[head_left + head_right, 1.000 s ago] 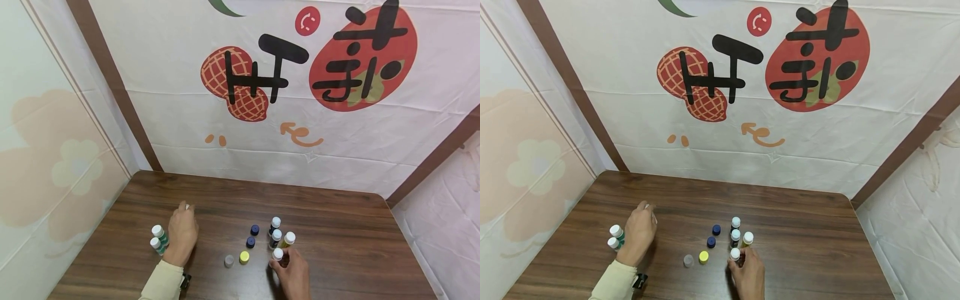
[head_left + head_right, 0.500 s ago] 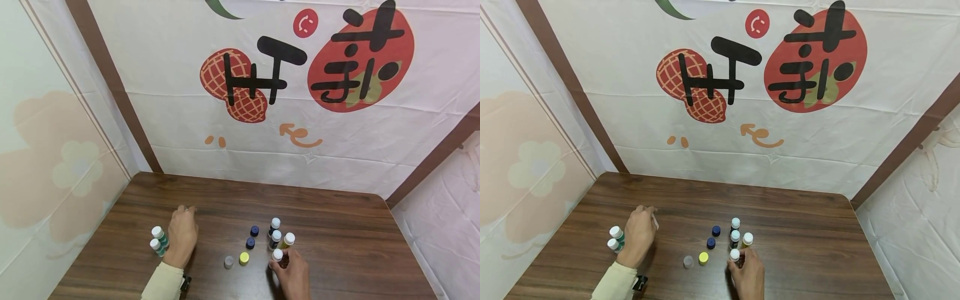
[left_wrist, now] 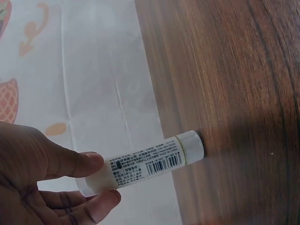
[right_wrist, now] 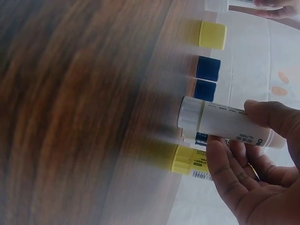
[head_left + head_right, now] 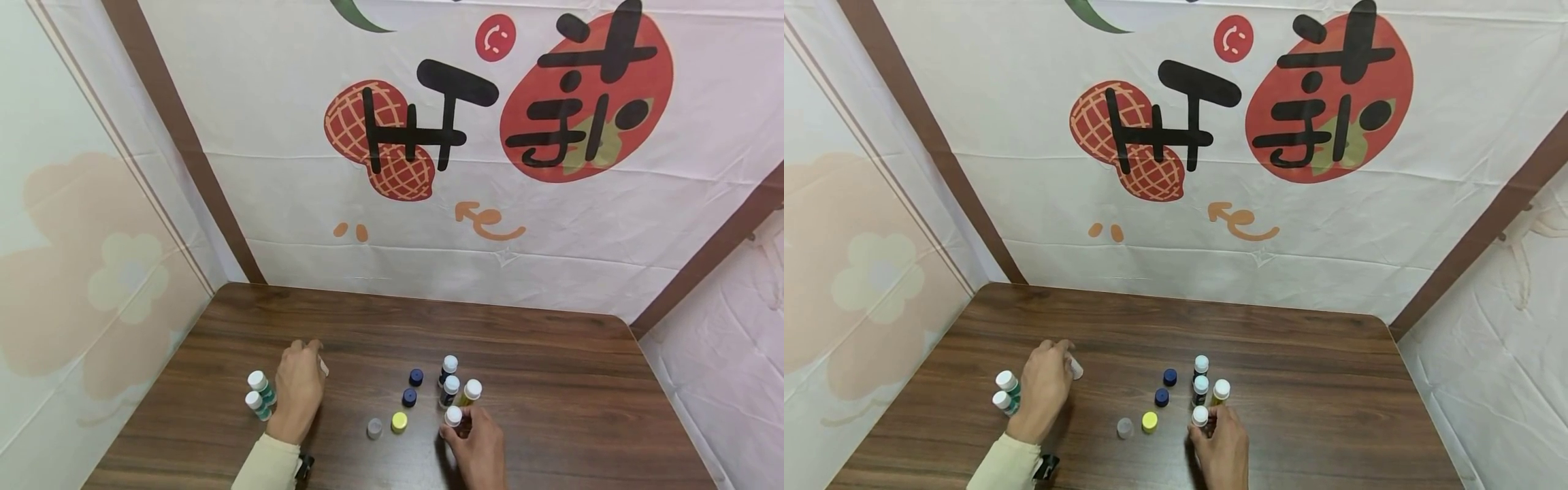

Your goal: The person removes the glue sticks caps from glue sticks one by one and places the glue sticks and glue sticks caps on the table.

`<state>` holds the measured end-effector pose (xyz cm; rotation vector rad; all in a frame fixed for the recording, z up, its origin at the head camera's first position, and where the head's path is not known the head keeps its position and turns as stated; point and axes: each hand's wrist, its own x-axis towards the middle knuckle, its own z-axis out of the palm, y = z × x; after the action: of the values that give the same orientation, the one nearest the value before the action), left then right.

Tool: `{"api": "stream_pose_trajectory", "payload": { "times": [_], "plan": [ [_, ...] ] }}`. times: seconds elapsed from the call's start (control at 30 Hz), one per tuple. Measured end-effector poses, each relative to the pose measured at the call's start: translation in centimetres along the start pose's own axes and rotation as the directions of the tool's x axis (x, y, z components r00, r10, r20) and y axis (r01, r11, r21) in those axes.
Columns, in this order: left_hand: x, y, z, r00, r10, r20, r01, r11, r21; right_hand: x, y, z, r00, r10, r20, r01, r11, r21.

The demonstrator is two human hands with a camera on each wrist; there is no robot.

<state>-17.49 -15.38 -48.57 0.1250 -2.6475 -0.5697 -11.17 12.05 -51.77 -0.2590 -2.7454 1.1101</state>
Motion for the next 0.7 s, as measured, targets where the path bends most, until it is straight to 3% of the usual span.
{"api": "stream_pose_trajectory", "payload": {
  "times": [0.27,0.7],
  "plan": [
    [-0.3,0.8,-1.0,1.0,0.002,0.019,-0.001,0.999,-0.036,-0.1,-0.1,0.2,1.0,0.008,-0.006,-0.008,1.0,-0.006],
    [-1.7,3.5,-2.9,0.998,0.06,-0.016,-0.061,0.994,-0.093,-0.2,-0.1,0.3,1.0,0.011,0.0,-0.011,0.999,-0.036]
  ]
}}
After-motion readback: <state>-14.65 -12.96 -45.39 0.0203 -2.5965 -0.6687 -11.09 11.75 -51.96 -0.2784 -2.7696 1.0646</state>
